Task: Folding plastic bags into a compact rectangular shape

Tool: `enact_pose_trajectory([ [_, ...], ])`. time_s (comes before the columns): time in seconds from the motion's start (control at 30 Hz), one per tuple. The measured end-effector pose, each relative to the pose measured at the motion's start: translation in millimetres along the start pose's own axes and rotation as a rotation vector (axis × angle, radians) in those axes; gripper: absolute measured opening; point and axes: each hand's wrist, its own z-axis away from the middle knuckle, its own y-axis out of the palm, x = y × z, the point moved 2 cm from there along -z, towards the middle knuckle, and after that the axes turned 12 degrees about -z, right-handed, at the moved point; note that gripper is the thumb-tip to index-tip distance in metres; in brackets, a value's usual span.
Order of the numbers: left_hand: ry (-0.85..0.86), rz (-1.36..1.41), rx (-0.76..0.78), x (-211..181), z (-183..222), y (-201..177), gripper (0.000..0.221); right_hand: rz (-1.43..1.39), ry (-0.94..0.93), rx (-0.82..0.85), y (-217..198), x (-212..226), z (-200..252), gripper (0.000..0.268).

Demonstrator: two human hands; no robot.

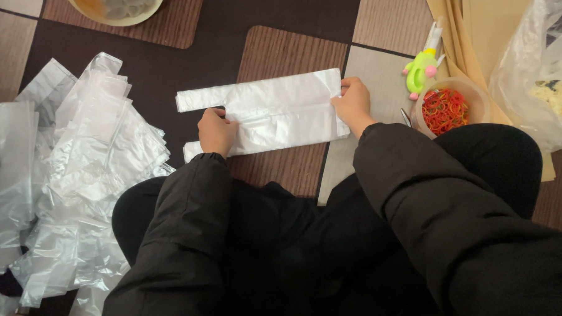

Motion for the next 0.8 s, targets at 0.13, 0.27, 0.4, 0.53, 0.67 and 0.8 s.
enact_pose_trajectory([
  [0.13,-0.007,0.004,-0.025,15,-18,16,0.046,-0.108,-0.017,-0.012,-3,4,0,0.049],
  [0.27,0.163,-0.059,-0.303,-10,11,-5,0.047,-0.371,0.182,-0.207,-25,28,9,0.046],
  [0.4,0.749,-0.015,-0.610,-74,55,-23,0.035,-0.075,-0.612,-0.224,-45,110,67,0.031],
  [0.53,0.929,-0.221,-0.537,-102,79,31,0.056,0.130,-0.896,-0.062,-17,111,98,0.035],
  [0.67,0.794,-0.446,-0.415,-106,77,50,0.063,0.405,-0.784,0.030,0,78,84,0.048],
  [0.8,0.742,-0.471,-0.402,-101,71,59,0.065,0.364,-0.757,0.048,-2,68,72,0.054],
])
